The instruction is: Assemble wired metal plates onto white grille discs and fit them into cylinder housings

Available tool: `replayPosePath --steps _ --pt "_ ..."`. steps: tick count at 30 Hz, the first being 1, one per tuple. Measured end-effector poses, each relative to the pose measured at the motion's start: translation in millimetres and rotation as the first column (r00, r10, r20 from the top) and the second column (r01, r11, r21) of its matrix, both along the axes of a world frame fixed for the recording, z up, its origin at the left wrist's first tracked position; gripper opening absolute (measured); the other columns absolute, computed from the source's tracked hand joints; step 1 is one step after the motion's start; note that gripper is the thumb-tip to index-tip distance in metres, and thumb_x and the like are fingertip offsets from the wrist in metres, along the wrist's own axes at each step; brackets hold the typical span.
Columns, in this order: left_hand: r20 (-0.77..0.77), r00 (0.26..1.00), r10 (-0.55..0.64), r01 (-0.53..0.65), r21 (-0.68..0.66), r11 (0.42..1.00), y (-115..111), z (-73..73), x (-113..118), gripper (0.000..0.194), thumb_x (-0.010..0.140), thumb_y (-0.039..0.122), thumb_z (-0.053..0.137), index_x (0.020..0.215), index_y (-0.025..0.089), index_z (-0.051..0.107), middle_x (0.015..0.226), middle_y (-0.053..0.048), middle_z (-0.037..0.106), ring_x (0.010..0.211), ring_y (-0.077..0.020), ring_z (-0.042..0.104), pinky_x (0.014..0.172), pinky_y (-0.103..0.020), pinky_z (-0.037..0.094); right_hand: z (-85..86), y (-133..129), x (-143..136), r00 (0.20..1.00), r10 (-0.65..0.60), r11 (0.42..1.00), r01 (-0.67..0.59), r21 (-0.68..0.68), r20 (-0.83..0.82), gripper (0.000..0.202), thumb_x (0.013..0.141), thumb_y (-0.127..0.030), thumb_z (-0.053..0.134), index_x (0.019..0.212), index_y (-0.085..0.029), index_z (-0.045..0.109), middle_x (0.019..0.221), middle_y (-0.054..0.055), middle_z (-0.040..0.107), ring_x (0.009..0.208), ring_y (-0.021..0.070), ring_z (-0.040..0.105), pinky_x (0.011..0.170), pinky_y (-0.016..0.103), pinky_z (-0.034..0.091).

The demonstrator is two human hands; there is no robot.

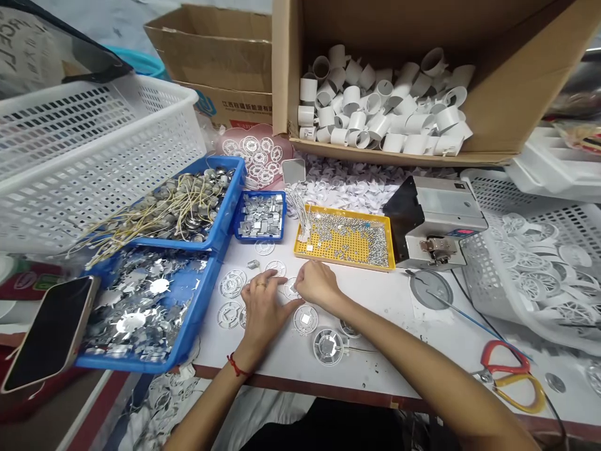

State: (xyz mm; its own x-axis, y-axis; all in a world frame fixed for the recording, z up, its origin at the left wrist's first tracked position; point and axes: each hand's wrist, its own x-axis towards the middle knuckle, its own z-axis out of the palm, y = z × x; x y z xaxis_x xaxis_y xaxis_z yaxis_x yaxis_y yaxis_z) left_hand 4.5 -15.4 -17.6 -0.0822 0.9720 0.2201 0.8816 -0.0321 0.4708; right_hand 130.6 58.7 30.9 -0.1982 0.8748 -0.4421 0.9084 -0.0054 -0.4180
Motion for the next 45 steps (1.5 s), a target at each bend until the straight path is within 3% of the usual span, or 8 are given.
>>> replayPosePath --steps 13,18,22,26,32,35,40,45 --pt "0.021 1.000 0.002 -0.002 -0.019 1.000 1 -3.8 -3 0.044 0.066 0.041 0.083 0.105 0.024 0.069 0.122 -0.011 0.061 0.114 -0.0320 0.053 0.092 -0.048 0.036 15.7 23 -19 0.940 0.228 0.974 -0.223 -0.050 0.253 0.020 0.064 -0.025 0.082 0.080 -0.017 0.072 0.088 0.010 0.073 0.093 0.0262 0.067 0.072 0.029 0.047" --pt "0.000 1.000 -0.004 0.004 -0.028 1.000 4 -3.0 -3 0.041 0.069 0.036 0.081 0.106 0.024 0.068 0.121 -0.011 0.061 0.114 -0.0310 0.053 0.093 -0.048 0.035 17.3 16 -34 0.944 0.229 0.973 -0.225 -0.045 0.236 0.020 0.071 -0.007 0.071 0.090 -0.013 0.072 0.093 0.015 0.072 0.095 0.0263 0.067 0.074 0.029 0.048" --pt "-0.092 0.995 -0.029 0.025 -0.040 0.999 4 7.0 -7 0.042 0.067 0.036 0.082 0.104 0.022 0.067 0.121 -0.012 0.060 0.114 -0.0333 0.052 0.091 -0.049 0.037 19.5 18 -12 0.983 0.165 0.986 -0.167 0.012 0.082 0.014 0.064 -0.013 0.080 0.074 -0.016 0.072 0.080 0.008 0.073 0.081 0.0207 0.067 0.068 0.025 0.045" --pt "-0.146 0.989 0.022 -0.022 0.007 1.000 3 16.0 -12 0.043 0.069 0.028 0.080 0.108 0.018 0.064 0.120 -0.014 0.061 0.109 -0.0334 0.056 0.088 -0.047 0.042 21.7 58 26 0.994 -0.042 0.975 0.062 0.213 -0.099 0.024 0.091 -0.033 0.054 0.090 -0.016 0.071 0.087 0.006 0.072 0.079 0.0158 0.064 0.068 0.024 0.042" --pt "0.172 0.985 -0.010 0.031 -0.117 0.993 10 18.6 -3 0.022 0.083 0.018 0.059 0.104 0.020 0.062 0.086 -0.002 0.071 0.071 -0.0194 0.065 0.065 -0.031 0.049 0.6 124 11 0.908 -0.274 0.897 0.359 0.256 -0.316 0.025 0.085 -0.031 0.057 0.069 -0.013 0.066 0.071 0.009 0.067 0.071 0.0182 0.060 0.065 0.027 0.037" --pt "0.474 0.877 0.078 -0.014 -0.136 0.991 19 23.5 -1 0.022 0.081 0.026 0.061 0.102 0.020 0.065 0.079 -0.002 0.072 0.065 -0.0166 0.065 0.062 -0.029 0.050 -5.2 127 5 0.844 -0.281 0.892 0.406 0.200 -0.457 0.020 0.080 -0.023 0.057 0.063 -0.015 0.062 0.066 0.006 0.064 0.066 0.0163 0.057 0.065 0.028 0.038" --pt "0.907 0.328 0.264 0.014 -0.284 0.959 46 34.7 8 0.040 0.062 0.035 0.080 0.093 0.013 0.067 0.080 -0.006 0.074 0.064 -0.0164 0.068 0.061 -0.027 0.055 15.0 98 33 0.683 -0.115 0.935 0.320 0.153 -0.722 0.018 0.085 -0.034 0.052 0.077 -0.019 0.058 0.082 0.003 0.067 0.076 0.0128 0.061 0.075 0.027 0.046" --pt "0.940 0.235 0.246 0.012 -0.256 0.967 59 32.9 27 0.045 0.060 0.037 0.082 0.093 0.011 0.066 0.087 -0.009 0.075 0.070 -0.0172 0.070 0.066 -0.029 0.058 27.5 53 54 0.389 -0.071 0.976 0.219 0.017 -0.919 0.025 0.084 -0.046 0.054 0.078 -0.022 0.053 0.062 -0.003 0.060 0.058 0.0117 0.058 0.067 0.029 0.050"
